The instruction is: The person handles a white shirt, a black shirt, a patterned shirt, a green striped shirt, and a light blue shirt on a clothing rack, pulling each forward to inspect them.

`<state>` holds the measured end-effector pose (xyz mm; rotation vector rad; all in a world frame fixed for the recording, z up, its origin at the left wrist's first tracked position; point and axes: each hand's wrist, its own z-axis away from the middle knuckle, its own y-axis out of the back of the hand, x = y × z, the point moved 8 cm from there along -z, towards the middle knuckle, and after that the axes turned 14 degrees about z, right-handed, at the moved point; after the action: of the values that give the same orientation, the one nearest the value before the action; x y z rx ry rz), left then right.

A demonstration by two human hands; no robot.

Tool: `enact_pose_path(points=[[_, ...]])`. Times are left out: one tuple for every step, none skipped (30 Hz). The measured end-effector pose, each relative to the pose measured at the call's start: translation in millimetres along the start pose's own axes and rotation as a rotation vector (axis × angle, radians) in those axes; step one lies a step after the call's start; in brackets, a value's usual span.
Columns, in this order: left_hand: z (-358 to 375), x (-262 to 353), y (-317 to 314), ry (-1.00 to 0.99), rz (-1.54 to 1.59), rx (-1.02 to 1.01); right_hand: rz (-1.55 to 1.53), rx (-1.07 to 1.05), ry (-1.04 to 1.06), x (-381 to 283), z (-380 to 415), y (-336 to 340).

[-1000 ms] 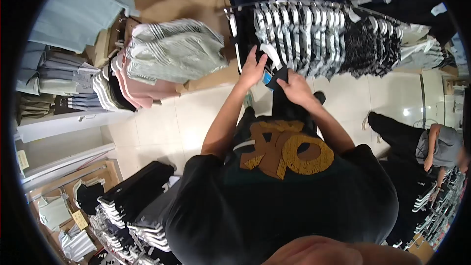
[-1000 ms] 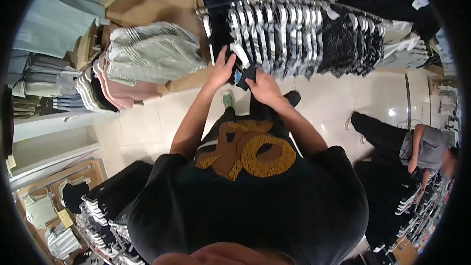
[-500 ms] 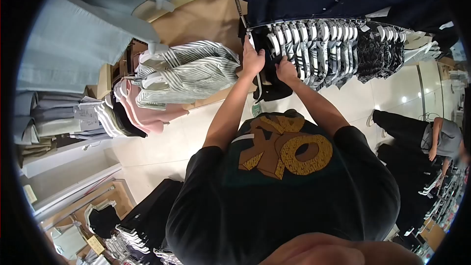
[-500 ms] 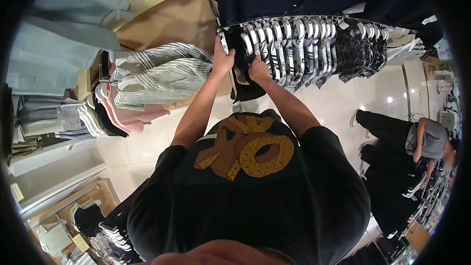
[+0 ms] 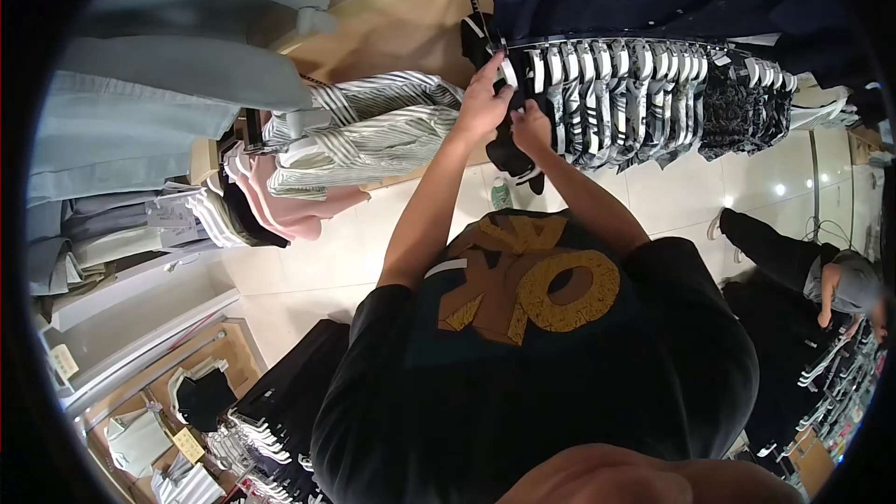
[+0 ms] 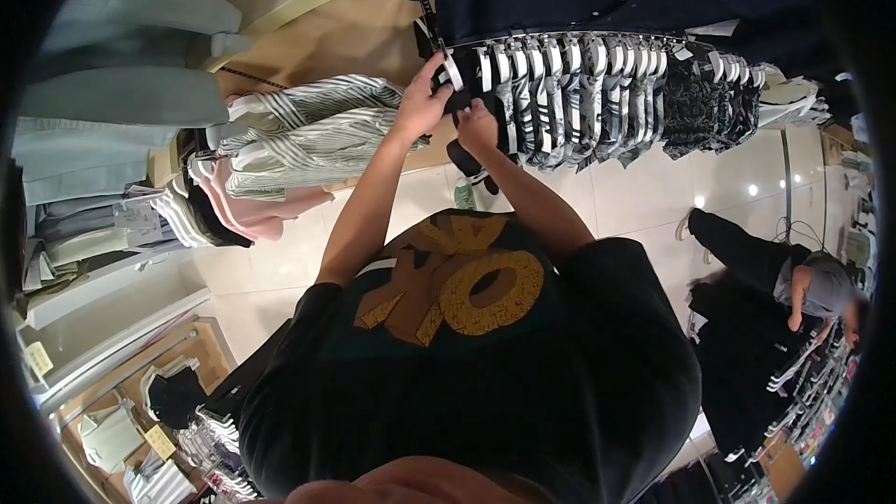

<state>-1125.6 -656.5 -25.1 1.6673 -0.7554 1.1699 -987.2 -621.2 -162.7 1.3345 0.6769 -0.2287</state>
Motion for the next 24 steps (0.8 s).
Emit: enact_pose_path(points=[[6,12,6,0.123,0.095,0.008,-0.048,0.029,0.031,9,8,9],[16,15,9,0.118,0.090,0.000,-0.004,0.008,0.047,10,20,27],[25,19,21,0.076,0.086,0.075,-0.020,0.011,0.089,18,31,38],[36,23,31,0.036,0.086,0.147,-0.033,0.014,0.127,30,42,49],[49,25,34,0.081,-0.008,0.129,-0.013,0.009,0.128,41,55,65],[59,27,34,0.079,-0.001,0.116,0.011,0.004,0.130,46,67,91],[68,39,30,-0.051,-0.091,0.085,0.030,-0.223,0.052,41,76,123],[78,50,25,-0.179,-0.180,0.054,0.021,-0.178,0.159,47,83,147],[82,77,18,-0.301,-0.180,-0.025,0.105,-0.268,0.186,35,91,187],[87,91,16,-0.300,-0.172,-0.041,0.164,-0.450,0.280,38,91,209],[91,104,0,-0.320,-0.254,-0.208,-0.006,-0.463,0.354,32,97,244],[97,117,-16,-0.344,-0.338,-0.371,-0.083,-0.562,0.357,10,104,285],[102,136,-25,-0.420,-0.392,-0.386,-0.073,-0.531,0.495,6,105,314],[104,162,-29,-0.304,-0.300,-0.383,-0.152,-0.581,0.472,-1,109,344],[106,179,-33,-0.271,-0.177,-0.350,-0.154,-0.571,0.469,4,107,364],[107,192,-35,-0.236,-0.056,-0.312,-0.228,-0.476,0.424,-4,111,389],[107,203,-37,-0.213,0.015,-0.290,-0.184,-0.197,0.466,-10,116,410],[104,213,-39,-0.144,0.102,-0.282,-0.143,0.078,0.510,-17,125,430],[100,219,-39,-0.110,0.151,-0.250,0.043,0.418,0.538,-32,142,451],[99,222,-40,-0.073,0.201,-0.217,-0.040,0.598,0.509,-24,158,452],[102,225,-43,-0.004,0.249,-0.216,-0.125,0.653,0.370,-8,174,442],[107,229,-45,-0.002,0.253,-0.181,-0.200,0.702,0.436,7,184,426],[113,231,-46,-0.002,0.220,-0.123,-0.240,0.653,0.447,14,189,410],[122,231,-49,0.010,0.179,-0.078,-0.232,0.577,0.380,18,190,396]])
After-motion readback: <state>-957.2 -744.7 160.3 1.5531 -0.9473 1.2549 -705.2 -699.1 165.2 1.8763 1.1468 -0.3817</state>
